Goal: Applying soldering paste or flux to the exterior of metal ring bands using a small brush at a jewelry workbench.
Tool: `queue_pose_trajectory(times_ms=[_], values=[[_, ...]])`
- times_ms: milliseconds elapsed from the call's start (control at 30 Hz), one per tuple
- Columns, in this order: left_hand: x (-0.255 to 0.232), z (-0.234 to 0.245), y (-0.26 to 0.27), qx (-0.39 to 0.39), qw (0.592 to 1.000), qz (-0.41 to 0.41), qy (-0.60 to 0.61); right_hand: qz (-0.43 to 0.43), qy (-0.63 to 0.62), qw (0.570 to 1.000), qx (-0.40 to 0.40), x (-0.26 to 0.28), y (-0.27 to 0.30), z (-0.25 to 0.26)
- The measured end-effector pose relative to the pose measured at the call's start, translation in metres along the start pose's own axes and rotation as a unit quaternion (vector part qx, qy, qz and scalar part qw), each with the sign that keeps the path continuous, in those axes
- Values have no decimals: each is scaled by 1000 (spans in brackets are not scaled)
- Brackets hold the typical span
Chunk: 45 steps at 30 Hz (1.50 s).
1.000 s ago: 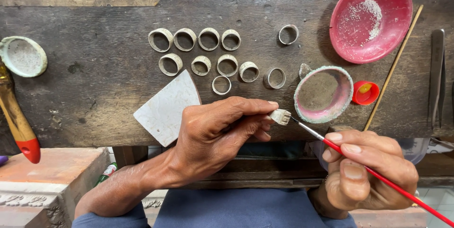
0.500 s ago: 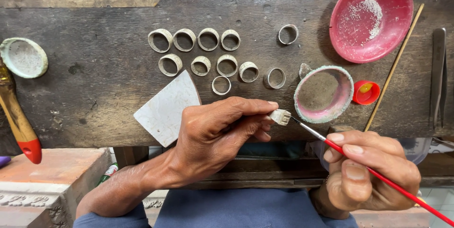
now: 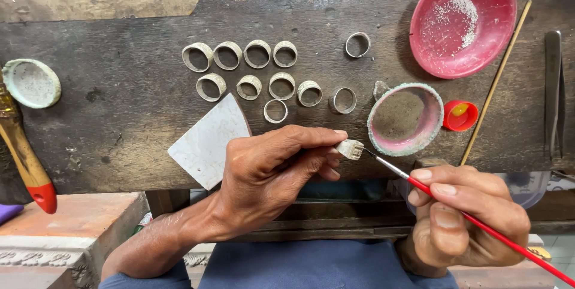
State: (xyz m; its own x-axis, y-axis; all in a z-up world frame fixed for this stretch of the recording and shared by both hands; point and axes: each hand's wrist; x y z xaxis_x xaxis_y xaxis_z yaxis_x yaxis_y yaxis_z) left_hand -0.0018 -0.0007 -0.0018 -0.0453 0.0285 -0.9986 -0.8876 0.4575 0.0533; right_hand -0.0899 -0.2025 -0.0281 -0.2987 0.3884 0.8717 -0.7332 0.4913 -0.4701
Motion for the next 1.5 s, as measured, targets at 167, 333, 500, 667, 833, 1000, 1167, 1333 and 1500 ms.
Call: queue_pose_trajectory(times_ms=[167, 333, 500, 667, 833, 1000, 1167, 1333, 1500], values=[[-2, 0, -1, -1, 1000, -2, -16, -6, 7, 1000, -1, 1, 1, 0], [-2, 0, -1, -2, 1000, -8, -29, -8, 11, 1000, 25, 1, 2, 4], [-2, -2, -2, -9, 1000, -8, -22, -9, -13, 1000, 9, 1, 1, 4], [-4, -2, -3, -12, 1000, -11, -21, -6, -7, 1000, 7, 2, 1, 4], [-3, -3, -2, -15, 999, -24, -20, 6, 5, 1000, 13, 3, 2, 4], [-2, -2, -1, -8, 999, -28, -20, 19, 1, 1000, 16, 2, 2, 4], [-1, -2, 0, -5, 1000, -16, -10, 10, -1, 1000, 15, 3, 2, 3], [-1, -3, 1, -5, 1000, -2, 18, 9, -5, 1000, -3, 4, 3, 2], [-1, -4, 3, -3, 999, 0, 36, 6, 1, 1000, 7, 6, 3, 3]])
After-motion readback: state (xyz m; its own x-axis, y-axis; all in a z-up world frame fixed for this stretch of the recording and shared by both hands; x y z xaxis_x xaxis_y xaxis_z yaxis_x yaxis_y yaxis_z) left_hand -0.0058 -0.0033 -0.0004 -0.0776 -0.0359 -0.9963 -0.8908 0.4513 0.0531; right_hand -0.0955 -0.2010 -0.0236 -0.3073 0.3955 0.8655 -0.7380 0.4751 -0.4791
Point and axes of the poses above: each hand's wrist, its own y-axis away from the middle knuckle, its own z-axis out of the back of the hand, x = y × z, and after that the axes turned 1 degree about z, right-handed
